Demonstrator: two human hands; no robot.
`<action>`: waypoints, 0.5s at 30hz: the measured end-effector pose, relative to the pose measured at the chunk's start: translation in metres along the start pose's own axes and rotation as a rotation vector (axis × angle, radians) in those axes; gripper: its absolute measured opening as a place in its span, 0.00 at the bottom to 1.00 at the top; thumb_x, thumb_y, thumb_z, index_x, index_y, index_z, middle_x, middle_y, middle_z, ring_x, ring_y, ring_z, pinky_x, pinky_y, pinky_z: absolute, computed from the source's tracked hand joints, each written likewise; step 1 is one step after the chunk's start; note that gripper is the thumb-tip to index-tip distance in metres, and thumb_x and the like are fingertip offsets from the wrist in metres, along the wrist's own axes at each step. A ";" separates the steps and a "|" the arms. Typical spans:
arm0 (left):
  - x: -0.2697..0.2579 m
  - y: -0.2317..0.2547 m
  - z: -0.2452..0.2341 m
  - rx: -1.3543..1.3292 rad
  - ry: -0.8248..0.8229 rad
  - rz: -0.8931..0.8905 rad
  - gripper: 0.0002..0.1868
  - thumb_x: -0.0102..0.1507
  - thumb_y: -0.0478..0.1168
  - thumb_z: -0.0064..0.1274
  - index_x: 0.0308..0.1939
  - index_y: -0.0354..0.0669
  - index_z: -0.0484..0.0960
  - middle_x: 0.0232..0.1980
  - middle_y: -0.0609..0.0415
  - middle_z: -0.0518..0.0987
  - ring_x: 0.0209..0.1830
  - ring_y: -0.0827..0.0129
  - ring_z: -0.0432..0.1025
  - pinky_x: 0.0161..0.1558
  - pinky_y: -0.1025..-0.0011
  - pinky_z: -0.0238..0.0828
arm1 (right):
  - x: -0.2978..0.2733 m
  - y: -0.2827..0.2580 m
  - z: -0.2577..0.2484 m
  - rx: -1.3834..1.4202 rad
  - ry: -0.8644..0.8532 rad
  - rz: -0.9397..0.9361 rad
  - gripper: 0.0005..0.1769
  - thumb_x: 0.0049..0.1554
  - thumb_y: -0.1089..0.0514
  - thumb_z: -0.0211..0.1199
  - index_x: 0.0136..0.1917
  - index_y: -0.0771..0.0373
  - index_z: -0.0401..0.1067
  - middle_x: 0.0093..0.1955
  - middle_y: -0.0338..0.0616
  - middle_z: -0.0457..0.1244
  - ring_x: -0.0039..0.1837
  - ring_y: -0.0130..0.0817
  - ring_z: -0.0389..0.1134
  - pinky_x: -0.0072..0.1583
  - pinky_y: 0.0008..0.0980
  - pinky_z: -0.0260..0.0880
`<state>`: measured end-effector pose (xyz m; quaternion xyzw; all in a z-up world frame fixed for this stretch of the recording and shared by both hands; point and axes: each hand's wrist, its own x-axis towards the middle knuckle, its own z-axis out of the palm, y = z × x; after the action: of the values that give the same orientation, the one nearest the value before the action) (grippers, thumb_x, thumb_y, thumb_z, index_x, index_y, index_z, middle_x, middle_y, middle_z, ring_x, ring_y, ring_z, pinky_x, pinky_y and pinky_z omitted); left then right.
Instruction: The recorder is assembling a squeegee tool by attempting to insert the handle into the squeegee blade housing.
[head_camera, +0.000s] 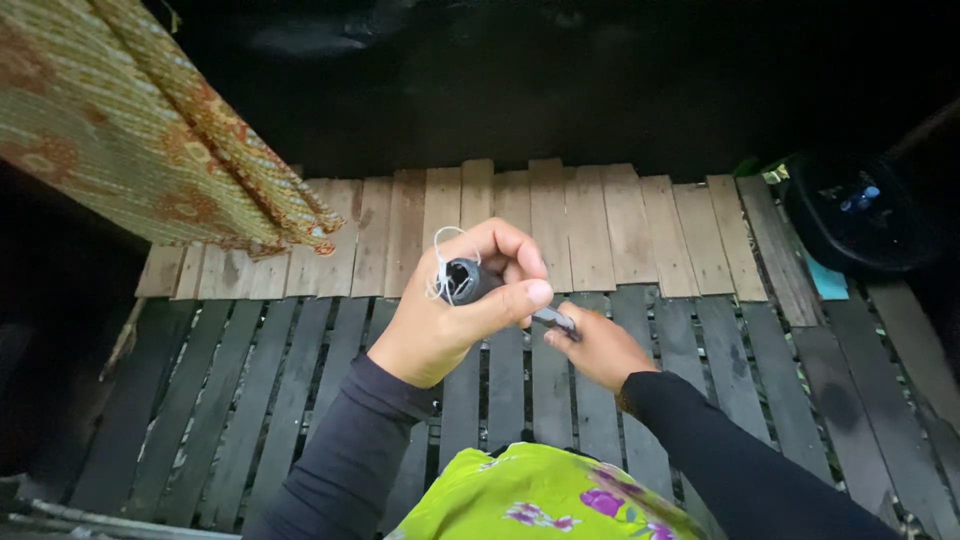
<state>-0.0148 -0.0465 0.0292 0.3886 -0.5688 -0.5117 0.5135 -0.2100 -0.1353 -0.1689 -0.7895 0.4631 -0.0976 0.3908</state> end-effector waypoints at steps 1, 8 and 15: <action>0.002 0.000 0.002 -0.002 -0.004 -0.002 0.10 0.64 0.38 0.61 0.45 0.38 0.78 0.37 0.60 0.77 0.35 0.81 0.71 0.40 0.79 0.69 | 0.001 0.002 -0.001 0.001 0.002 0.004 0.16 0.59 0.45 0.61 0.48 0.58 0.66 0.42 0.51 0.67 0.48 0.52 0.70 0.50 0.46 0.67; 0.006 0.004 0.006 0.004 0.011 -0.011 0.10 0.64 0.37 0.62 0.44 0.38 0.78 0.38 0.60 0.78 0.37 0.81 0.71 0.40 0.79 0.68 | 0.001 0.002 -0.004 0.007 0.066 -0.039 0.16 0.55 0.46 0.62 0.54 0.51 0.70 0.48 0.49 0.69 0.52 0.52 0.70 0.51 0.47 0.68; 0.016 0.017 -0.001 0.013 0.034 0.065 0.08 0.67 0.37 0.61 0.44 0.38 0.79 0.44 0.53 0.83 0.45 0.75 0.76 0.49 0.75 0.75 | 0.003 0.013 -0.016 -0.051 0.257 0.125 0.15 0.56 0.44 0.65 0.45 0.56 0.71 0.42 0.51 0.69 0.48 0.55 0.71 0.49 0.51 0.68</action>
<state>-0.0149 -0.0590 0.0489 0.3822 -0.5755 -0.4843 0.5368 -0.2249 -0.1495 -0.1684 -0.7497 0.5599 -0.1618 0.3134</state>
